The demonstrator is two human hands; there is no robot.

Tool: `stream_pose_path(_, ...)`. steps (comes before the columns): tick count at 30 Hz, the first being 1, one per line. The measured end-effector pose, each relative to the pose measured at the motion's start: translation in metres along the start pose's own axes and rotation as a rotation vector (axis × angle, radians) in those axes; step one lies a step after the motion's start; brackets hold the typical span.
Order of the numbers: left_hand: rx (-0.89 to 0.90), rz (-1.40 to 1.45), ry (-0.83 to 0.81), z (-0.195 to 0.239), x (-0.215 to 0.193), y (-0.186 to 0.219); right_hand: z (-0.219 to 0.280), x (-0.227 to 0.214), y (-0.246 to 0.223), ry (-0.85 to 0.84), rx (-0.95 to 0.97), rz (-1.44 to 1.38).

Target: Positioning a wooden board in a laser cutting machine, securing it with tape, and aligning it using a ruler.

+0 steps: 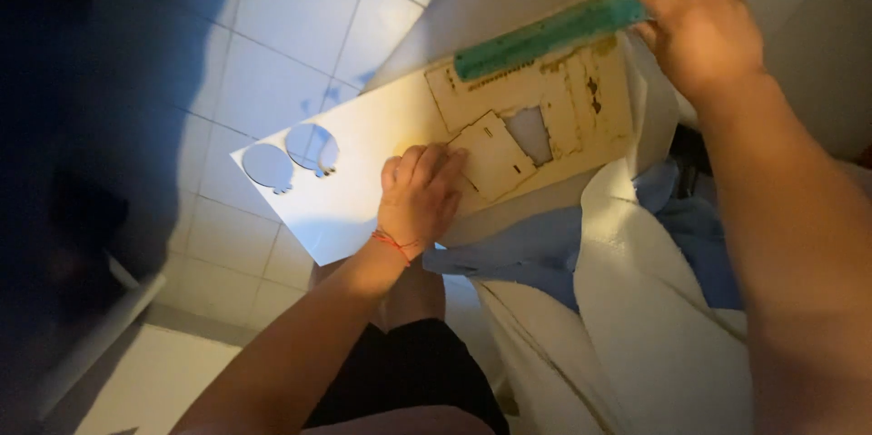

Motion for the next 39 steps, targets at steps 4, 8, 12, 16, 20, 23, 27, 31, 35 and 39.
stream_pose_path(4, 0.219, 0.001, 0.027, 0.020, 0.001, 0.007, 0.000, -0.004, -0.022, -0.082, 0.000, 0.001)
stream_pose_path(8, 0.285, 0.038, 0.071, 0.046, 0.011, 0.016, 0.033, 0.007, -0.013, -0.262, 0.112, -0.111)
stream_pose_path(12, 0.211, 0.017, 0.047, 0.059, 0.015, 0.023, 0.074, 0.018, -0.012, -0.054, -0.244, 0.128)
stream_pose_path(16, 0.203, 0.028, 0.007, 0.057, 0.011, 0.024, 0.085, 0.012, -0.033, 0.072, -0.499, 0.185)
stream_pose_path(20, 0.215, 0.092, -0.096, 0.075, 0.016, 0.020, 0.086, 0.019, -0.030, -0.158, -0.367, 0.200)
stream_pose_path(23, 0.226, 0.130, -0.022, 0.071, 0.009, 0.021, 0.083, 0.011, -0.039, 0.034, -0.466, 0.261)
stream_pose_path(27, 0.167, 0.261, -0.014, 0.062, 0.001, 0.018, 0.077, 0.013, -0.036, -0.137, -0.365, 0.142)
stream_pose_path(31, 0.031, 0.489, -0.010, 0.033, -0.009, 0.005, 0.082, 0.017, -0.032, -0.351, -0.062, 0.041)
stream_pose_path(35, -0.044, 0.403, 0.024, 0.021, -0.003, -0.011, 0.083, 0.030, -0.020, -0.398, 0.229, -0.156)
stream_pose_path(39, 0.020, 0.068, -0.132, 0.031, 0.002, -0.015, 0.090, 0.029, -0.029, -0.210, -0.190, 0.108)
Point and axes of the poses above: each hand's wrist, its own z-axis away from the middle knuckle, its own x-axis out of the palm, y = z × x, the point moved 7 cm from there along -z, towards the middle knuckle, and after that the axes turned 15 degrees about y, right-handed, at the moved point
